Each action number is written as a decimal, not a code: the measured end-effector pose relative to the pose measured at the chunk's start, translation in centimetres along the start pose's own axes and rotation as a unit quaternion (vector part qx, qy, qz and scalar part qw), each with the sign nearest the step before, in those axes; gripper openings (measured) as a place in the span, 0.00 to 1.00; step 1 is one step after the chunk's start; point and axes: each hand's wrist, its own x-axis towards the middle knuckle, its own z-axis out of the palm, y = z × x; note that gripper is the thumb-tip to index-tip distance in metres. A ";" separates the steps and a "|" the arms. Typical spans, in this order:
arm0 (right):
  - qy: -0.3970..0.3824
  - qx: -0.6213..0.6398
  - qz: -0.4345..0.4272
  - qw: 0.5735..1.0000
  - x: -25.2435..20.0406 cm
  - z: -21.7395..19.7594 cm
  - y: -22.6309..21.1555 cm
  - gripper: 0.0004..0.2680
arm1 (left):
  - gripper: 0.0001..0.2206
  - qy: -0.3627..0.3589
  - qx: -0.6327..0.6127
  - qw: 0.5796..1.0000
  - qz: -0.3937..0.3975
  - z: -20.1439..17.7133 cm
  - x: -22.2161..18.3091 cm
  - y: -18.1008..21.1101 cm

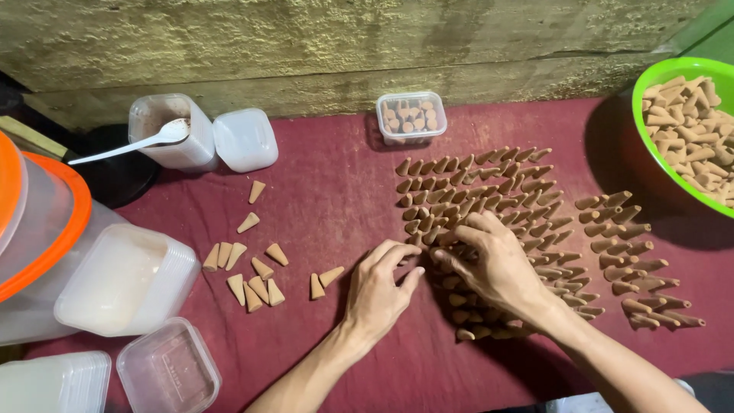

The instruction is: Arranging incense cones into neat rows and then placing some into a small container.

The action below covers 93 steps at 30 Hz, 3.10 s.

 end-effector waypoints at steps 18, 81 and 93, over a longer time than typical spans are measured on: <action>0.000 -0.024 0.051 0.998 0.3 0.7 -1.6 0.06 | 0.07 0.005 0.003 1.000 0.026 -0.3 0.2 -0.8; -0.221 -0.001 -0.152 0.963 9.1 9.8 -16.1 0.11 | 0.20 -0.119 0.377 0.894 -0.211 -20.6 -3.7 1.3; -0.189 0.013 -0.140 0.972 8.6 11.4 -18.3 0.11 | 0.12 -0.092 0.277 0.922 -0.255 -20.8 -5.2 -2.3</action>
